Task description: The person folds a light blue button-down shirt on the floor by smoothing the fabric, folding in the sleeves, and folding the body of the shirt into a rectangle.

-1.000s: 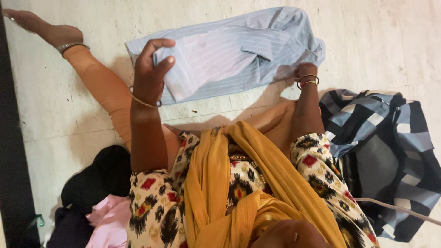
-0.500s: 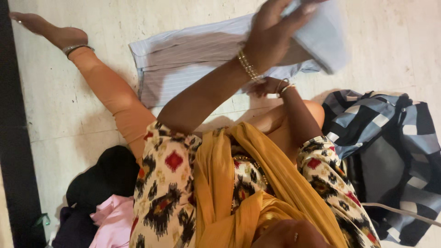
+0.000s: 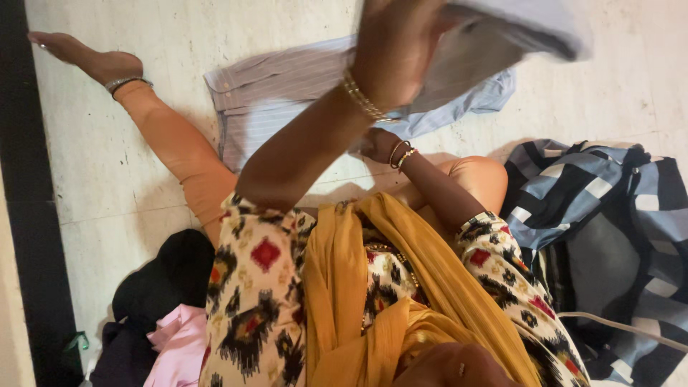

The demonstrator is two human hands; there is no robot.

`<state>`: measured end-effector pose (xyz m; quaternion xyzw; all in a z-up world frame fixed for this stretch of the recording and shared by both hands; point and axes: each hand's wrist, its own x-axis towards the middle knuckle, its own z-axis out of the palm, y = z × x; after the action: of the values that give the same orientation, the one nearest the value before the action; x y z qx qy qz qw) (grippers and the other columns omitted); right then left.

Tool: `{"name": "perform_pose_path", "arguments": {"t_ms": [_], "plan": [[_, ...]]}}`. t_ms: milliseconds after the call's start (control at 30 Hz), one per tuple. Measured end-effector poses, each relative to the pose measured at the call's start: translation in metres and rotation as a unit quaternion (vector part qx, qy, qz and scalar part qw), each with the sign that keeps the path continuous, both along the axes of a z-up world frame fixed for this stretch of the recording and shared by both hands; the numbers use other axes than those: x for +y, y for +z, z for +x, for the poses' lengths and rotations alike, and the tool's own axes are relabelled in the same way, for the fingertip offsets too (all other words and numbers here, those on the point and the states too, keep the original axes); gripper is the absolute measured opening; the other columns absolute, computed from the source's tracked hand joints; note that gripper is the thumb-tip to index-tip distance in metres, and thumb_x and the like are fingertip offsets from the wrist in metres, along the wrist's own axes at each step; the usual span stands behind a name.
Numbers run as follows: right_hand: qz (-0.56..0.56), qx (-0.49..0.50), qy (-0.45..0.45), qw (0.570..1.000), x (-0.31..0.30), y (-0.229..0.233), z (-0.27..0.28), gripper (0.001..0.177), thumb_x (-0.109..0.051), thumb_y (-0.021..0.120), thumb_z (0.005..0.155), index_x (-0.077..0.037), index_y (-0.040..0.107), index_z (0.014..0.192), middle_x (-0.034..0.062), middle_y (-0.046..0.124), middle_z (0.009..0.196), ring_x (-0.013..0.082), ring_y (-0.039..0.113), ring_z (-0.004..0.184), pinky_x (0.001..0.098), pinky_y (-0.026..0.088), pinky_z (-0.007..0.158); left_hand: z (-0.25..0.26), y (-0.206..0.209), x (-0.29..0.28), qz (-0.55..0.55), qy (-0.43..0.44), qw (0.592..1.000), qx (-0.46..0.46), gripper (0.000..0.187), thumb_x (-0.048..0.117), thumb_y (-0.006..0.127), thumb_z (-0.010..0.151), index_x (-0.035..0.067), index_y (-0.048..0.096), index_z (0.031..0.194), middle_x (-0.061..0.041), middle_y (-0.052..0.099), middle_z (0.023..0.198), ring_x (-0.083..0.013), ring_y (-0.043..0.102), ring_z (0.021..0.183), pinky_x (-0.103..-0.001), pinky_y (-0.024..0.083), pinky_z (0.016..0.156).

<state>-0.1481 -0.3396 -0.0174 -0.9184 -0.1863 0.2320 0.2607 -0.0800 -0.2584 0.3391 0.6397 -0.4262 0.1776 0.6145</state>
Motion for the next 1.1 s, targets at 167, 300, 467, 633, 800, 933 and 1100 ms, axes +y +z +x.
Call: {"name": "perform_pose_path", "arguments": {"t_ms": [167, 300, 467, 633, 800, 933, 1100], "plan": [[0.058, -0.111, 0.026, 0.992, -0.020, -0.058, 0.005, 0.049, -0.030, 0.070, 0.087, -0.020, 0.066, 0.134, 0.0161, 0.068, 0.133, 0.0356, 0.064, 0.118, 0.0426, 0.048, 0.104, -0.027, -0.044, 0.132, -0.128, -0.057, 0.955, 0.263, 0.015, -0.002, 0.057, 0.109, 0.007, 0.067, 0.101, -0.005, 0.061, 0.106, -0.0127, 0.061, 0.090, -0.025, 0.053, 0.076], [-0.010, -0.012, -0.019, 1.000, -0.032, -0.063, 0.012, 0.045, -0.029, 0.069, 0.087, -0.017, 0.069, 0.130, 0.0156, 0.071, 0.126, 0.0349, 0.067, 0.112, 0.0423, 0.053, 0.100, -0.036, -0.128, 0.216, 0.077, 0.182, 0.980, 0.004, 0.025, -0.004, 0.073, 0.091, 0.007, 0.064, 0.111, -0.006, 0.057, 0.113, -0.0174, 0.060, 0.098, -0.030, 0.058, 0.076], [-0.018, -0.045, 0.011, 0.999, -0.058, -0.051, 0.027, 0.034, -0.032, 0.059, 0.097, -0.014, 0.071, 0.123, 0.0180, 0.074, 0.112, 0.0394, 0.070, 0.097, 0.0473, 0.055, 0.087, -0.030, -0.220, 0.317, -0.133, 0.099, 0.865, 0.474, 0.038, -0.013, 0.063, 0.086, 0.004, 0.061, 0.120, -0.004, 0.059, 0.116, -0.0149, 0.062, 0.095, -0.028, 0.057, 0.076], [-0.126, -0.147, -0.029, 0.981, -0.093, -0.033, 0.042, 0.032, -0.030, 0.053, 0.102, -0.011, 0.078, 0.109, 0.0163, 0.076, 0.108, 0.0377, 0.073, 0.095, 0.0483, 0.058, 0.084, -0.023, -0.230, 0.342, 0.012, 0.214, 0.836, 0.506, 0.057, -0.012, 0.062, 0.086, 0.009, 0.060, 0.139, -0.006, 0.063, 0.096, -0.0139, 0.053, 0.076, -0.027, 0.044, 0.063], [0.244, 0.167, -0.468, 0.833, -0.117, -0.023, 0.047, 0.075, -0.066, 0.041, 0.092, -0.002, 0.075, 0.112, 0.0154, 0.075, 0.092, 0.0325, 0.070, 0.077, 0.0435, 0.056, 0.067, -0.054, -0.119, 0.292, 0.083, 0.081, 0.884, 0.453, 0.050, -0.010, 0.060, 0.083, 0.011, 0.064, 0.128, 0.003, 0.071, 0.102, -0.0096, 0.066, 0.090, -0.030, 0.056, 0.083], [0.458, 0.215, -0.611, 0.608, -0.143, -0.011, 0.052, 0.108, -0.090, 0.032, 0.079, 0.002, 0.068, 0.122, 0.0156, 0.075, 0.089, 0.0278, 0.069, 0.067, 0.0403, 0.055, 0.058, -0.085, -0.038, 0.281, 0.267, -0.051, 0.946, 0.174, 0.036, -0.011, 0.064, 0.081, 0.014, 0.076, 0.104, -0.002, 0.074, 0.099, -0.0146, 0.070, 0.104, -0.048, 0.040, 0.125], [0.493, 0.175, -0.665, 0.533, -0.151, -0.005, 0.043, 0.112, -0.089, 0.051, 0.076, 0.006, 0.054, 0.135, 0.0199, 0.074, 0.100, 0.0285, 0.071, 0.070, 0.0399, 0.057, 0.058, -0.102, 0.003, 0.288, 0.314, 0.053, 0.945, 0.072, 0.034, -0.012, 0.059, 0.066, 0.017, 0.070, 0.080, -0.004, 0.071, 0.120, -0.0281, 0.058, 0.131, -0.047, 0.043, 0.115]]}}
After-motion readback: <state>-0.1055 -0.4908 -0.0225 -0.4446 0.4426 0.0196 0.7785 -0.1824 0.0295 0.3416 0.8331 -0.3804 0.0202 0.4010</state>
